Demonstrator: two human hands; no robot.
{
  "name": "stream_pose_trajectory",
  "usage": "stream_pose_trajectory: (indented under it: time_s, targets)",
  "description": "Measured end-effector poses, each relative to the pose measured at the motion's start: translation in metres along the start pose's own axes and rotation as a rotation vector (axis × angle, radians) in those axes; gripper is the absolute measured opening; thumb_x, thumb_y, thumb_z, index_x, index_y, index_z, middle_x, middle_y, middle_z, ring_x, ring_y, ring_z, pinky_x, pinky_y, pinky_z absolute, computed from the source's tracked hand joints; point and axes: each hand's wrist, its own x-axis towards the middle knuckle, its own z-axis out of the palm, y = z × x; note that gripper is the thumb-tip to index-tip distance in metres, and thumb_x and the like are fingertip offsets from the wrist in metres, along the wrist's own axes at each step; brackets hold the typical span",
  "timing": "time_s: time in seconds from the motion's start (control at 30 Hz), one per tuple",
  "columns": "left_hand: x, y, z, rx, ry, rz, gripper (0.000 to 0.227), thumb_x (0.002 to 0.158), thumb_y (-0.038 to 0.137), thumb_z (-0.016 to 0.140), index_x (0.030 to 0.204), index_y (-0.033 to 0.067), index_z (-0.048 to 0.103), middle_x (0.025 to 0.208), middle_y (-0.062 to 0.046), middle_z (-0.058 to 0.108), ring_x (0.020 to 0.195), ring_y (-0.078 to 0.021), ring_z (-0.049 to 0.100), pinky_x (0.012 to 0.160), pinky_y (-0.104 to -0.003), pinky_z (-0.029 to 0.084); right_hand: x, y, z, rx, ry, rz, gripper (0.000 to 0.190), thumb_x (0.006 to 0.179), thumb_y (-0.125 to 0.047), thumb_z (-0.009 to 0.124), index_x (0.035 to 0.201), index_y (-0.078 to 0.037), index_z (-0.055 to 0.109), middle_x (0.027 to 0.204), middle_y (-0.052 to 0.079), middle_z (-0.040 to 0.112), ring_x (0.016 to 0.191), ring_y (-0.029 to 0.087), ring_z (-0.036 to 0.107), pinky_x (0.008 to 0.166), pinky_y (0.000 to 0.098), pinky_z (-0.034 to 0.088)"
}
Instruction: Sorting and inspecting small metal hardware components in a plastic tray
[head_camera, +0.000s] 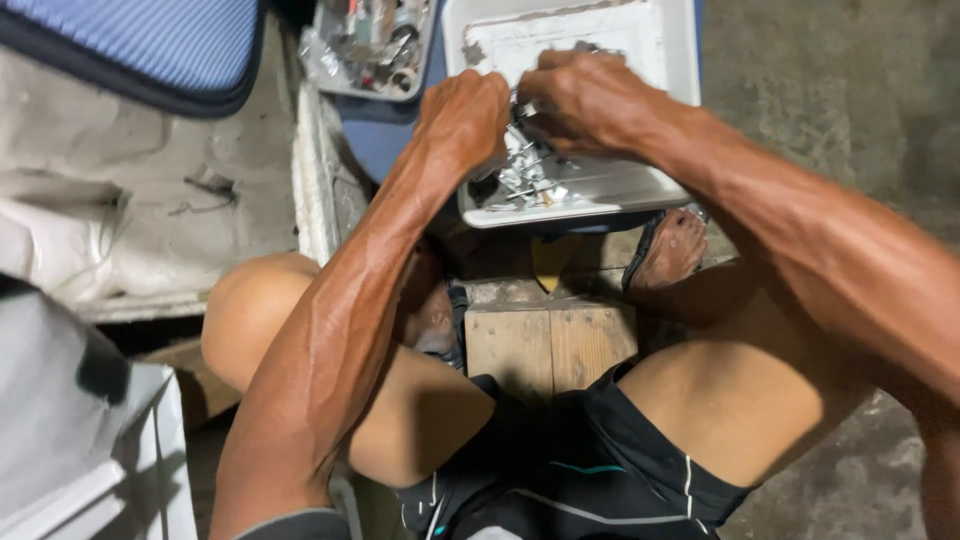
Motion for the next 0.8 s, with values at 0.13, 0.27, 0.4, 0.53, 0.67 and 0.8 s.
stream_pose_trajectory:
  time_s: [0.13, 0.27, 0.4, 0.53, 0.67, 0.8]
  targets:
    - [-0.003, -0.001, 0.004, -0.082, -0.089, -0.098, 0.041, 0.096, -0.011, 0.042, 0.069, 0.0148, 0.056, 0.049, 0.006, 0.041, 0.040, -0.0109, 0.043, 0.044, -0.029, 0.047, 0.015, 0.011, 0.022, 0.020, 0.024, 0.021, 0.038, 0.093, 0.007, 0.068, 0.131, 0.005, 0.069, 0.097, 0.018, 0.068, 0.068, 0.032, 0.071, 0.054, 0.0388, 0.064]
    - [-0.006, -0.004, -0.008, -0.088, -0.182, -0.138, 0.028, 0.096, -0.011, 0.052, 0.084, 0.0138, 0.058, 0.066, 0.003, 0.053, 0.058, -0.0141, 0.054, 0.066, -0.036, 0.061, 0.010, 0.008, 0.001, -0.074, -0.063, 0.031, 0.022, 0.099, -0.003, 0.069, 0.120, 0.000, 0.063, 0.112, 0.024, 0.059, 0.077, 0.035, 0.067, 0.063, 0.0449, 0.062]
    - [-0.006, -0.010, -0.010, -0.137, -0.136, -0.165, 0.043, 0.095, -0.017, 0.034, 0.076, 0.0159, 0.054, 0.060, 0.004, 0.055, 0.051, -0.0097, 0.053, 0.063, -0.032, 0.063, -0.010, 0.001, -0.033, -0.084, -0.069, 0.141, 0.007, 0.104, 0.003, 0.062, 0.102, -0.004, 0.060, 0.077, 0.009, 0.063, 0.061, 0.025, 0.061, 0.056, 0.0409, 0.053]
    - [0.004, -0.016, 0.004, -0.249, -0.028, -0.139, 0.042, 0.085, -0.018, 0.034, 0.074, 0.0201, 0.048, 0.063, 0.007, 0.042, 0.056, -0.0085, 0.045, 0.066, -0.028, 0.060, -0.018, 0.017, -0.037, -0.064, 0.071, 0.042, 0.009, 0.105, 0.006, 0.057, 0.104, 0.003, 0.066, 0.082, 0.017, 0.071, 0.055, 0.024, 0.067, 0.042, 0.0314, 0.055]
    - [0.007, -0.004, 0.001, -0.217, -0.015, -0.109, 0.041, 0.087, -0.019, 0.039, 0.075, 0.0171, 0.054, 0.067, 0.004, 0.053, 0.058, -0.0091, 0.053, 0.065, -0.030, 0.062, -0.024, 0.026, -0.037, -0.071, 0.062, 0.030, 0.015, 0.097, 0.000, 0.067, 0.112, 0.001, 0.064, 0.092, 0.016, 0.068, 0.071, 0.029, 0.068, 0.057, 0.0407, 0.058]
    - [0.018, 0.002, 0.006, -0.096, -0.030, -0.258, 0.026, 0.098, -0.010, 0.058, 0.099, 0.0139, 0.069, 0.078, 0.001, 0.067, 0.060, -0.0119, 0.058, 0.052, -0.031, 0.055, -0.029, 0.012, -0.044, -0.050, -0.041, 0.109, 0.019, 0.102, -0.002, 0.064, 0.120, 0.002, 0.062, 0.104, 0.019, 0.067, 0.062, 0.027, 0.069, 0.044, 0.0361, 0.057]
